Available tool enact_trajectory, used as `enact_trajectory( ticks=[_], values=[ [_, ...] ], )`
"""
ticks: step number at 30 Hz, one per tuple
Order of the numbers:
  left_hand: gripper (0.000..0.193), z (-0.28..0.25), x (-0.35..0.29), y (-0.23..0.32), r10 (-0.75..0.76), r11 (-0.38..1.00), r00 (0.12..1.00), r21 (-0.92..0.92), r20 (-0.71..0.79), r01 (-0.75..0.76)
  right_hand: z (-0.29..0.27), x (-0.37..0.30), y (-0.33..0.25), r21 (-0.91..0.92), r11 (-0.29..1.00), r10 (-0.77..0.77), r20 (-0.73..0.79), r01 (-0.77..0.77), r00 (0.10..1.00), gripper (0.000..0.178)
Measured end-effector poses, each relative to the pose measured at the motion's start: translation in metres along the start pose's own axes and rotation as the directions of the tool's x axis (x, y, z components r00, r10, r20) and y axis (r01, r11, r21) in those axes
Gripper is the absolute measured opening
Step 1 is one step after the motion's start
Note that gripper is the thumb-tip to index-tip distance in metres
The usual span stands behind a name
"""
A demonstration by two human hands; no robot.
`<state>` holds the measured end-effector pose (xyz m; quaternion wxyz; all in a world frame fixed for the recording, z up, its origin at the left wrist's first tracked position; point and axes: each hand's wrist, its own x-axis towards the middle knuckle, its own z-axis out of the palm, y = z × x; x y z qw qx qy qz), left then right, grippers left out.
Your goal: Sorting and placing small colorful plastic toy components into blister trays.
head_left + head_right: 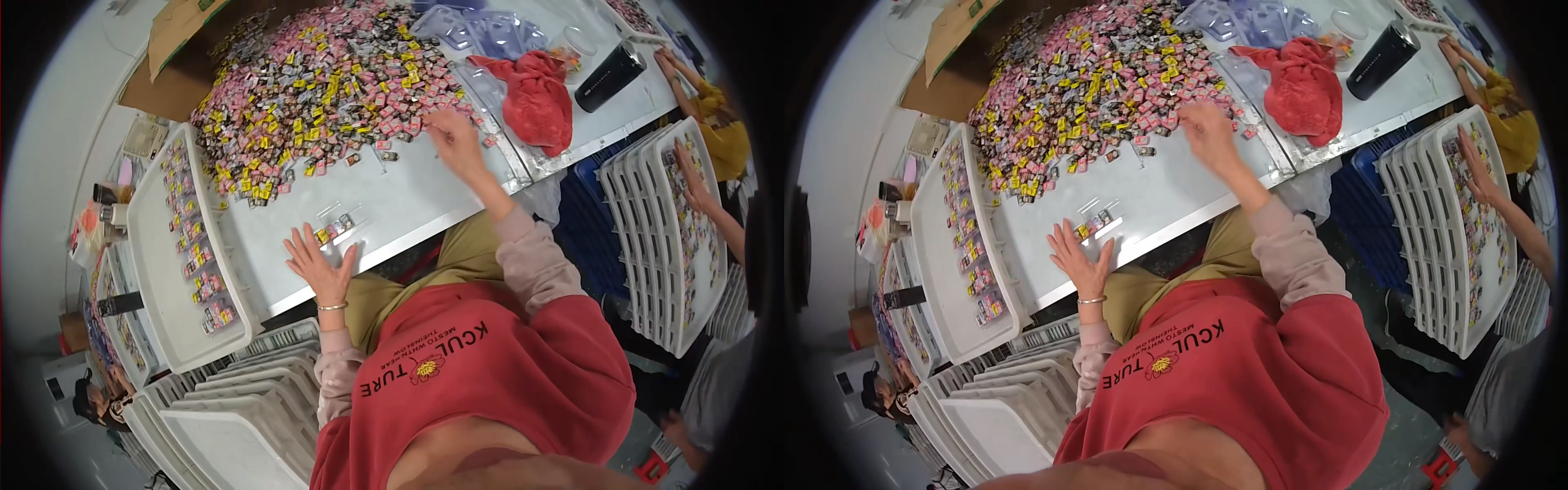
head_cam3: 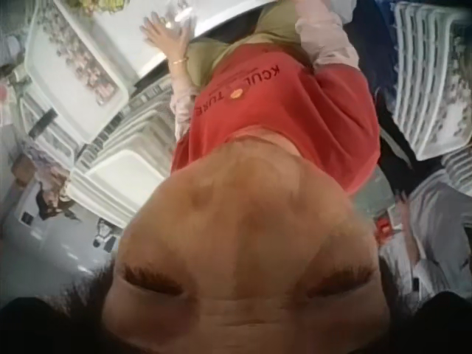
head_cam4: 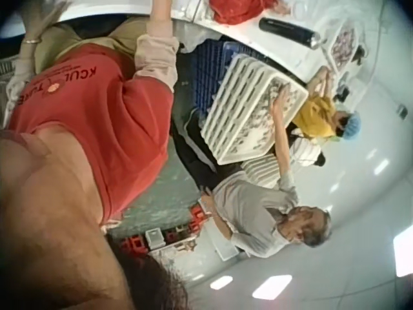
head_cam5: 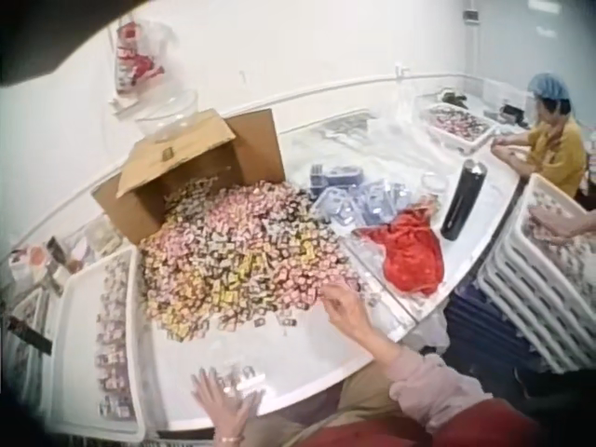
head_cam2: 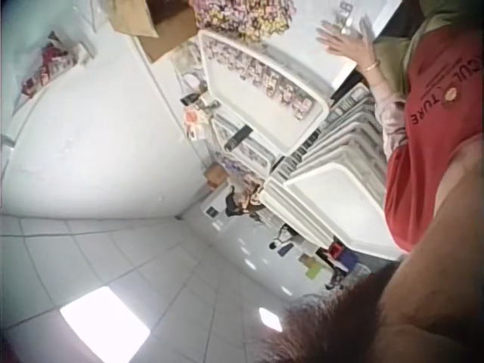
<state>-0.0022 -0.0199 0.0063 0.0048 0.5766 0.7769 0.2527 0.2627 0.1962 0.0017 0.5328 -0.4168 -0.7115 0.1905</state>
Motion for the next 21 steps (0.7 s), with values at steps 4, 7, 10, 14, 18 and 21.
enact_trajectory(
  ticks=[4, 7, 10, 14, 18, 21],
  values=[
    [0.077, 0.000, -0.004, 0.000, -0.028, 0.988, 0.993, -0.155, -0.113, 0.010, -0.021, 0.051, 0.050, -0.331, 0.937, -0.148, -0.088, 0.111, 0.985, 0.021],
    [0.064, 0.010, -0.006, -0.019, -0.149, 0.911, 0.967, -0.410, -0.207, 0.052, -0.004, 0.077, 0.083, -0.376, 0.918, -0.057, 0.192, 0.127, 0.980, 0.026],
    [0.055, 0.007, 0.001, -0.012, -0.199, 0.885, 0.941, -0.464, -0.272, 0.053, -0.002, 0.104, 0.090, -0.559, 0.808, 0.047, 0.381, 0.189, 0.923, 0.030],
    [0.044, 0.010, 0.006, -0.016, -0.308, 0.808, 0.899, -0.584, -0.311, 0.075, 0.003, 0.111, 0.099, -0.594, 0.752, -0.048, 0.385, 0.287, 0.922, 0.029],
    [0.039, 0.009, -0.002, -0.029, -0.364, 0.796, 0.874, -0.595, -0.323, 0.112, 0.013, 0.100, 0.070, -0.658, 0.713, 0.087, 0.426, 0.243, 0.901, 0.033],
    [0.032, 0.009, -0.003, -0.032, -0.476, 0.639, 0.842, -0.758, -0.255, 0.132, 0.010, 0.092, 0.061, -0.606, 0.765, 0.048, 0.394, 0.220, 0.918, 0.040]
  ],
)
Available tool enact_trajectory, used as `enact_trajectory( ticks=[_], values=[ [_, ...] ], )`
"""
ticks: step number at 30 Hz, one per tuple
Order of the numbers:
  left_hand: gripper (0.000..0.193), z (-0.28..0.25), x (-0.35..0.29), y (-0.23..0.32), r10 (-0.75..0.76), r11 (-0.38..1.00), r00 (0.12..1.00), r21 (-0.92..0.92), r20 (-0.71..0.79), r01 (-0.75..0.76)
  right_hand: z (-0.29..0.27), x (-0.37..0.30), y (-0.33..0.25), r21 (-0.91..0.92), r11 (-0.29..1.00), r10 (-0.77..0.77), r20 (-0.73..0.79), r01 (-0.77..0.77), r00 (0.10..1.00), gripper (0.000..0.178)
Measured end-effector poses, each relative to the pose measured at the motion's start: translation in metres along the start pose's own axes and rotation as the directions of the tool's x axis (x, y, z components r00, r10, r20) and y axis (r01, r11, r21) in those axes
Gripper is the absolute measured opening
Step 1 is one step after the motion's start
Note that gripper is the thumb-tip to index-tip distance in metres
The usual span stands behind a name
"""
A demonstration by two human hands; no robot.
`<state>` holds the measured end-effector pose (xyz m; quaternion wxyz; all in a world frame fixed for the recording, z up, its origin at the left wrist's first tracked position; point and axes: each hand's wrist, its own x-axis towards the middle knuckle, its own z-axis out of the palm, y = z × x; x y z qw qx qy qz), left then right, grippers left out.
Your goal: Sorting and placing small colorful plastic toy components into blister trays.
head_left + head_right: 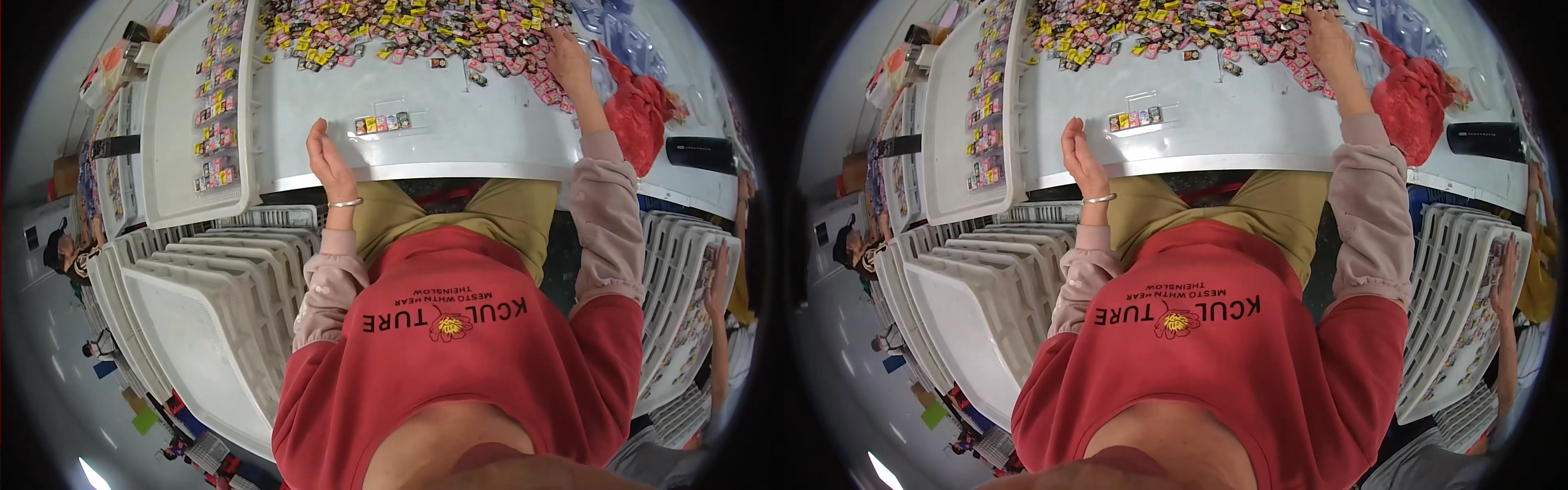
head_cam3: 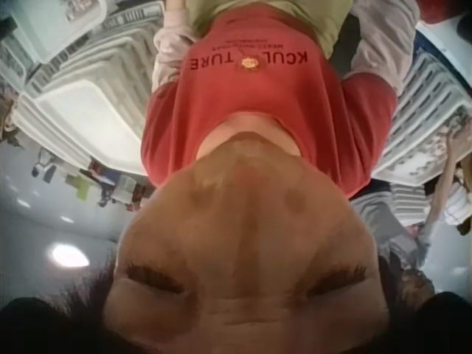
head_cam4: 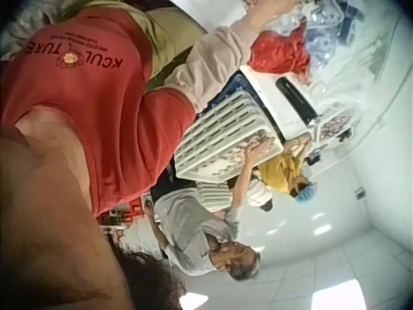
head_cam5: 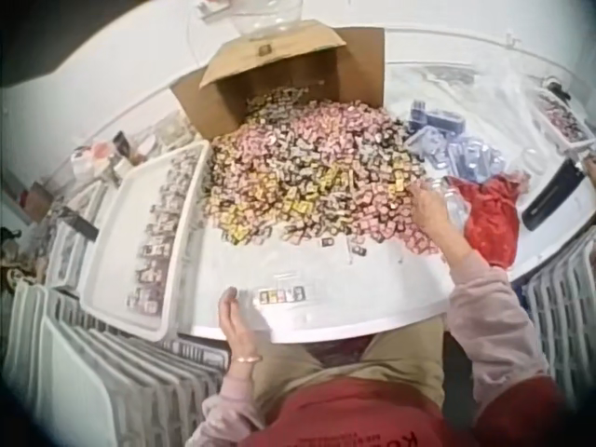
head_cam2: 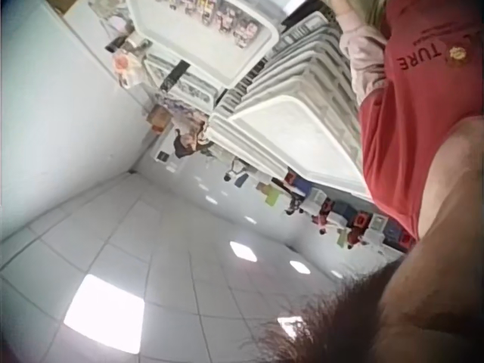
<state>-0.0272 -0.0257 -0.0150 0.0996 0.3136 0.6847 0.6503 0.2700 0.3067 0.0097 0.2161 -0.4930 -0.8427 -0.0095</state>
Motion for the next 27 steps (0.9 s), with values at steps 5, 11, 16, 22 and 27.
enact_trajectory(
  ticks=[5, 11, 16, 22, 27],
  values=[
    [0.027, -0.006, -0.001, 0.007, 0.079, 0.989, 0.993, 0.119, 0.085, -0.088, -0.021, -0.003, 0.011, 0.069, 0.997, 0.031, -0.007, -0.031, 0.999, 0.042],
    [0.026, 0.001, -0.002, 0.025, 0.289, 0.886, 0.930, 0.305, 0.228, -0.350, -0.015, -0.063, -0.037, 0.834, 0.507, -0.008, 0.256, -0.217, 0.967, 0.024],
    [0.026, 0.005, -0.004, 0.021, 0.351, 0.835, 0.895, 0.341, 0.274, -0.431, -0.025, -0.096, -0.140, 0.824, 0.302, -0.197, 0.546, -0.479, 0.815, 0.011],
    [0.030, 0.005, -0.010, 0.026, 0.375, 0.783, 0.860, 0.378, 0.346, -0.494, -0.004, -0.079, -0.163, 0.851, 0.280, -0.320, 0.519, -0.444, 0.793, 0.008],
    [0.041, 0.026, -0.022, 0.035, 0.378, 0.681, 0.697, 0.327, 0.609, -0.656, -0.002, -0.077, -0.199, 0.777, 0.625, -0.366, 0.385, -0.083, 0.847, 0.005]
  ],
)
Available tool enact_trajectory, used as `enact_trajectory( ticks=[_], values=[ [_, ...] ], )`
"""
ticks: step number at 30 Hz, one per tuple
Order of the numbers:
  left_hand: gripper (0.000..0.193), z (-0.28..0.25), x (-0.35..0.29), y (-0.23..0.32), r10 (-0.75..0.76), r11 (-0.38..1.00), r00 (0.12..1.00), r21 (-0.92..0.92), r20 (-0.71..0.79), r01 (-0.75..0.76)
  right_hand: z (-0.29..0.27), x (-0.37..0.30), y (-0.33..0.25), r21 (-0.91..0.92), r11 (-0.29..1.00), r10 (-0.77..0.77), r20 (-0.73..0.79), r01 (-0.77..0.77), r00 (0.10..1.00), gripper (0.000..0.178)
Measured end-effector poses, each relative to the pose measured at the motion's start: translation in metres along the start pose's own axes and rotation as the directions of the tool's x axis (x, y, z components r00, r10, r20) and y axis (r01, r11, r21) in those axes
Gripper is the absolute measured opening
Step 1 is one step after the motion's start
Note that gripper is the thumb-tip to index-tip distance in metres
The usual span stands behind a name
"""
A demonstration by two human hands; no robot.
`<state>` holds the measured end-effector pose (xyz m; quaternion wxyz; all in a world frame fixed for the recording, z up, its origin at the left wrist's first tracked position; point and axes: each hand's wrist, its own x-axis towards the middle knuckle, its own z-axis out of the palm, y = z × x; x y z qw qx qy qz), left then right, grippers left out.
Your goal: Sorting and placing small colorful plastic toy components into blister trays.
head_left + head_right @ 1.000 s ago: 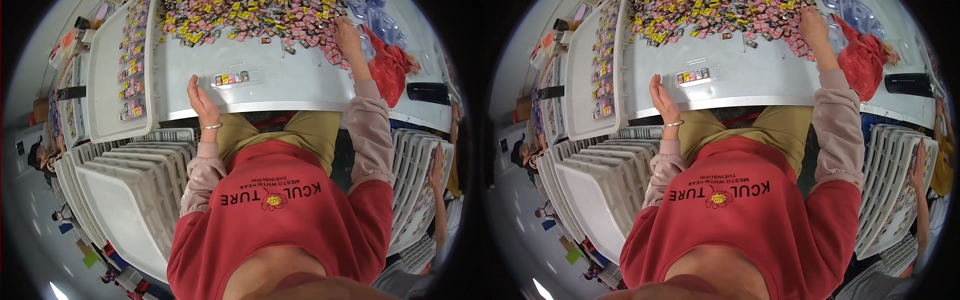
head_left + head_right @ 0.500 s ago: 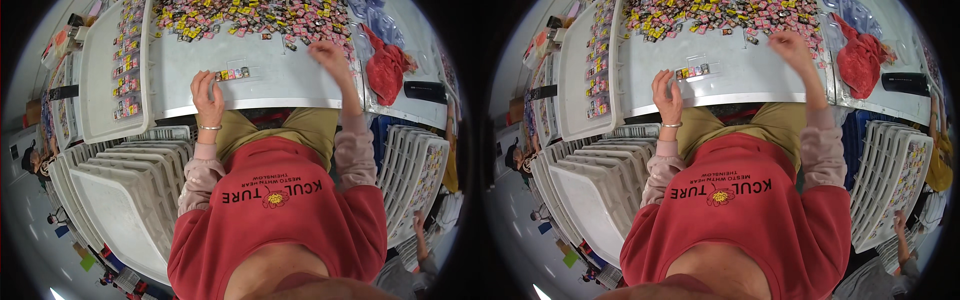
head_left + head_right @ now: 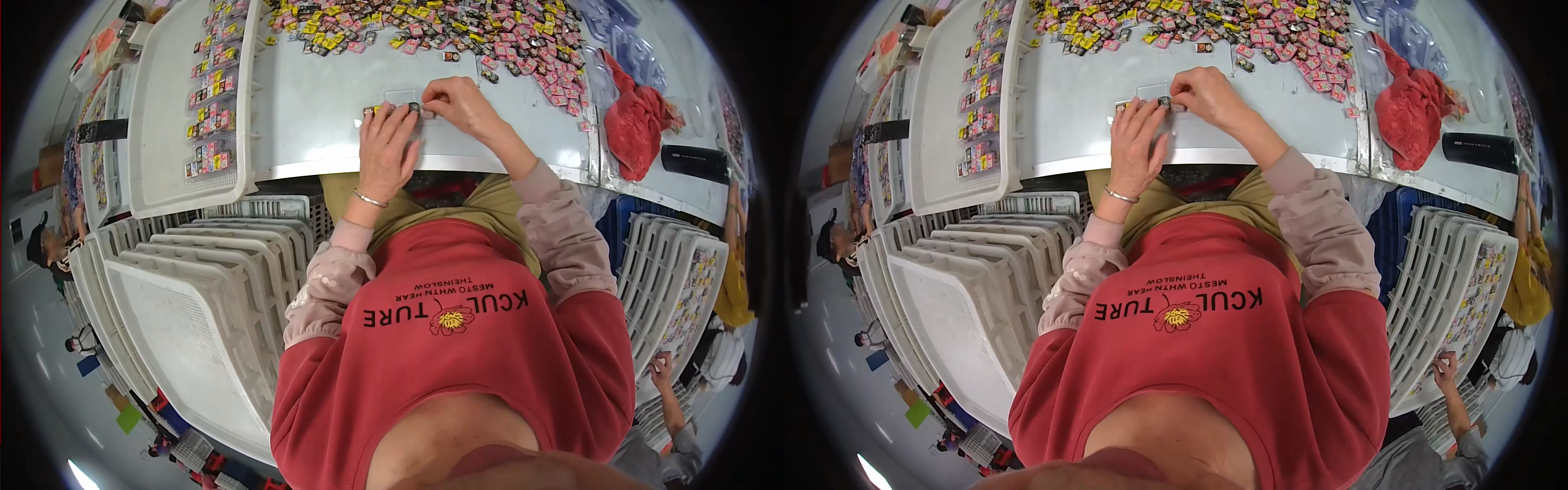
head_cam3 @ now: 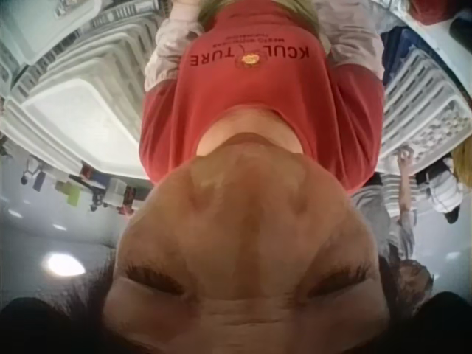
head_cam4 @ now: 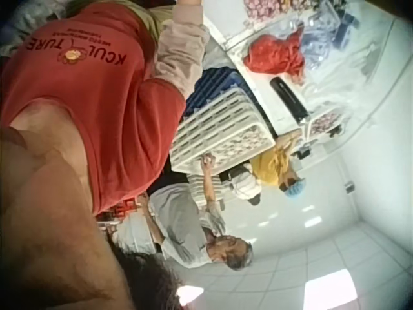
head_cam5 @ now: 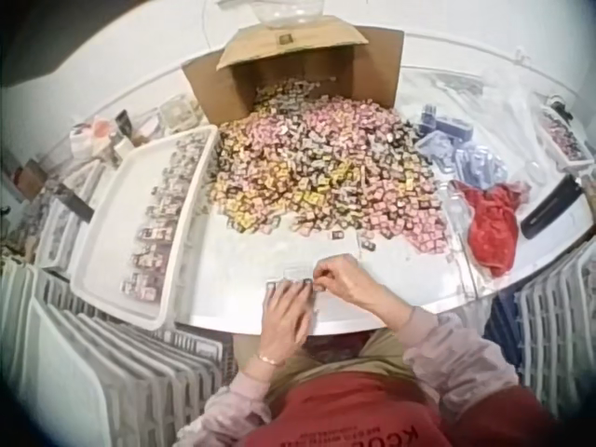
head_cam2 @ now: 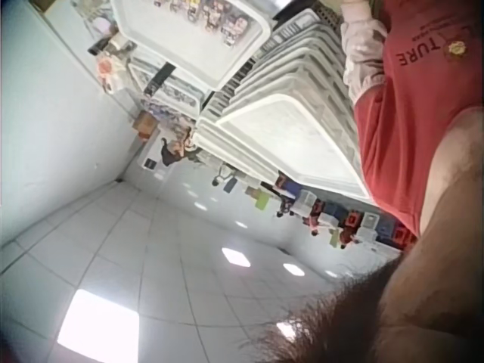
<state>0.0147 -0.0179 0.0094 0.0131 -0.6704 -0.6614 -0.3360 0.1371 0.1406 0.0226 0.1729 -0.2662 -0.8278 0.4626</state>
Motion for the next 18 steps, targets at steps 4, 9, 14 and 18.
enact_trajectory(
  ticks=[4, 9, 14, 18],
  values=[
    [0.044, 0.005, -0.003, -0.003, -0.004, 0.998, 0.995, 0.058, 0.101, -0.002, 0.014, -0.004, 0.008, -0.156, 0.972, -0.197, -0.144, 0.174, 0.970, 0.007],
    [0.045, 0.004, -0.003, -0.002, -0.003, 0.998, 0.995, 0.060, 0.101, -0.003, 0.007, -0.015, 0.016, -0.187, 0.965, -0.216, -0.164, 0.185, 0.962, 0.010],
    [0.049, 0.007, 0.003, 0.004, 0.015, 0.999, 0.996, 0.032, 0.089, -0.018, 0.026, -0.033, 0.011, -0.532, 0.812, -0.398, -0.202, 0.241, 0.895, 0.019],
    [0.056, 0.004, 0.002, 0.007, -0.040, 0.983, 0.988, 0.185, 0.146, 0.012, 0.027, -0.034, 0.012, -0.270, 0.930, -0.328, -0.300, 0.250, 0.896, 0.015]
  ],
)
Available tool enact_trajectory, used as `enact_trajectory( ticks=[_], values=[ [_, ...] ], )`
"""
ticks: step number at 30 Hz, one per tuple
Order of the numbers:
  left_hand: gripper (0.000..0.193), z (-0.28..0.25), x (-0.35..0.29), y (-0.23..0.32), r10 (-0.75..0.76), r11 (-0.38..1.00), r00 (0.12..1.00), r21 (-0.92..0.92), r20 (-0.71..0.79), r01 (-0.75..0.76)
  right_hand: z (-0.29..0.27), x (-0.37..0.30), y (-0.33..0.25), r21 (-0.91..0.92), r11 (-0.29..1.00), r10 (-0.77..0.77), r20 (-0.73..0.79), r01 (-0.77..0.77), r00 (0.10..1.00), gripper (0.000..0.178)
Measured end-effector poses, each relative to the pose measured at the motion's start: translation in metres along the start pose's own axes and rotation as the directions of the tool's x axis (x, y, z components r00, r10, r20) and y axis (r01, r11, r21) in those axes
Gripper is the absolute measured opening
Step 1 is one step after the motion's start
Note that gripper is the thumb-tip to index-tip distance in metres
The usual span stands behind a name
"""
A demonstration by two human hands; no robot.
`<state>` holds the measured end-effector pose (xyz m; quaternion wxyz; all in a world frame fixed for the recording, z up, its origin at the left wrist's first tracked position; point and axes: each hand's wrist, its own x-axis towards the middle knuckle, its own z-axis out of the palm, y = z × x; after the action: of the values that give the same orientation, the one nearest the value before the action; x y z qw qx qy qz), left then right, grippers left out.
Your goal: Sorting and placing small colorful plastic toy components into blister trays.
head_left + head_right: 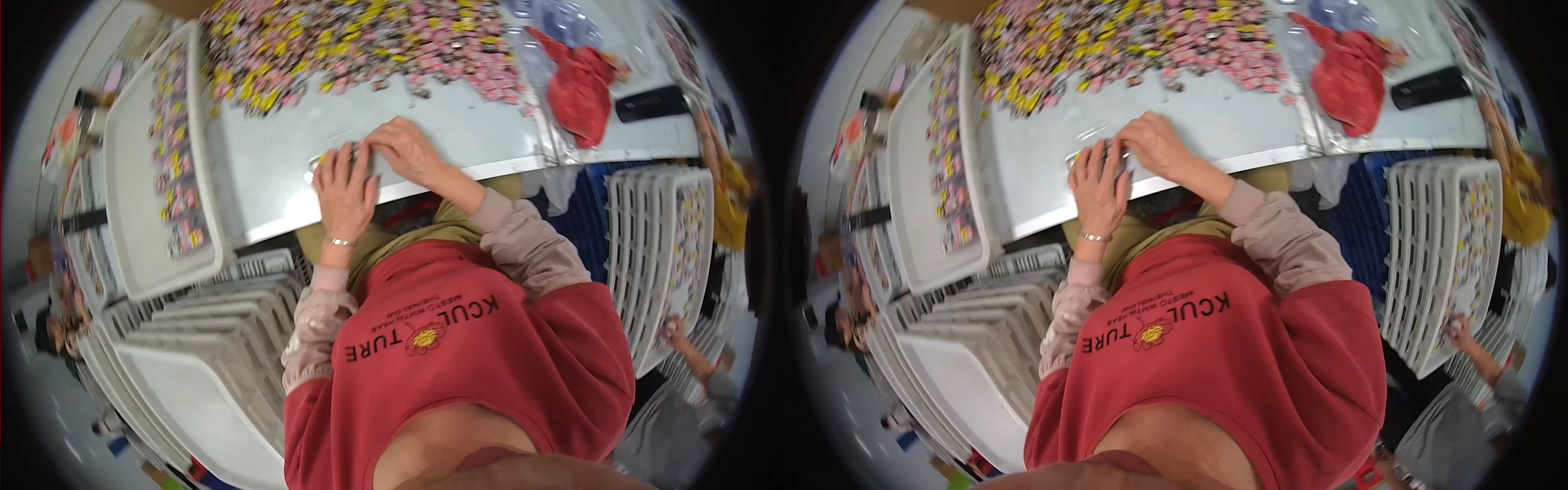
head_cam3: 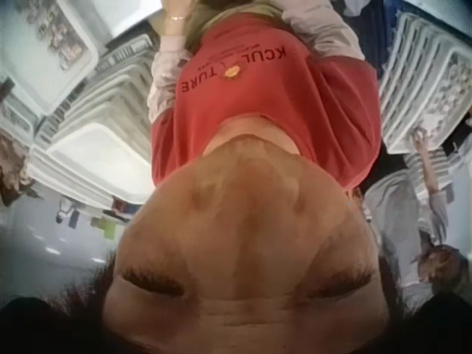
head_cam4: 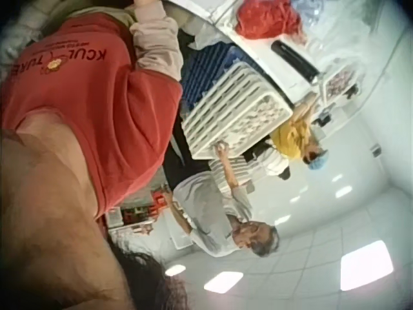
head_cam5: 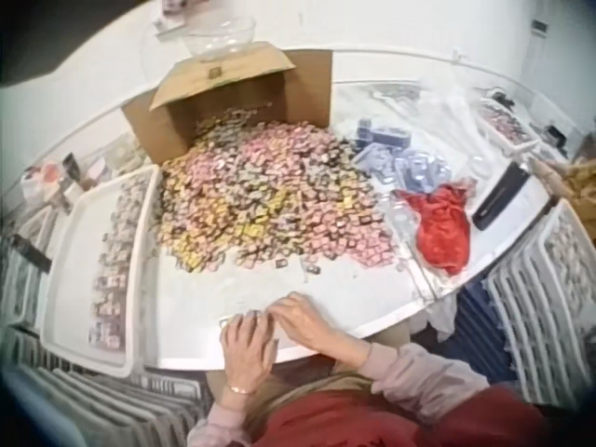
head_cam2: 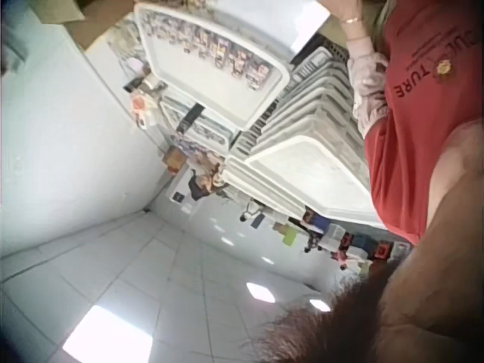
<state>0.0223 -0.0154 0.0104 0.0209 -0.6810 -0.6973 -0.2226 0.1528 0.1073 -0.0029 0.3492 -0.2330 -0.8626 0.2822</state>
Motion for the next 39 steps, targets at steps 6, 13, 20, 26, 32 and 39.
enact_trajectory(
  ticks=[6, 13, 20, 26, 32, 39],
  values=[
    [0.054, -0.002, 0.003, 0.006, 0.038, 0.998, 0.998, 0.057, 0.045, -0.040, -0.100, -0.014, 0.045, -0.005, 0.967, 0.236, -0.371, -0.256, 0.898, 0.020],
    [0.053, 0.008, -0.003, 0.000, -0.043, 0.998, 0.998, -0.049, -0.044, 0.041, -0.181, -0.081, 0.092, -0.532, 0.718, 0.289, -0.358, -0.448, 0.888, 0.027],
    [0.044, 0.000, -0.009, -0.015, -0.185, 0.978, 0.961, -0.133, -0.204, 0.160, -0.172, -0.074, 0.085, -0.337, 0.766, 0.381, -0.447, -0.547, 0.809, 0.025],
    [0.038, -0.003, -0.010, -0.035, -0.296, 0.955, 0.925, -0.062, -0.237, 0.290, -0.168, -0.007, 0.093, -0.300, 0.871, 0.267, -0.377, -0.390, 0.887, 0.024],
    [0.037, 0.002, -0.009, -0.035, -0.305, 0.949, 0.907, -0.175, -0.291, 0.263, -0.175, 0.061, 0.148, -0.362, 0.876, 0.231, -0.264, -0.318, 0.936, 0.028],
    [0.036, 0.004, -0.018, -0.041, -0.322, 0.939, 0.896, -0.227, -0.306, 0.260, -0.147, 0.094, 0.195, -0.485, 0.773, 0.376, -0.169, -0.409, 0.911, 0.026]
  ],
)
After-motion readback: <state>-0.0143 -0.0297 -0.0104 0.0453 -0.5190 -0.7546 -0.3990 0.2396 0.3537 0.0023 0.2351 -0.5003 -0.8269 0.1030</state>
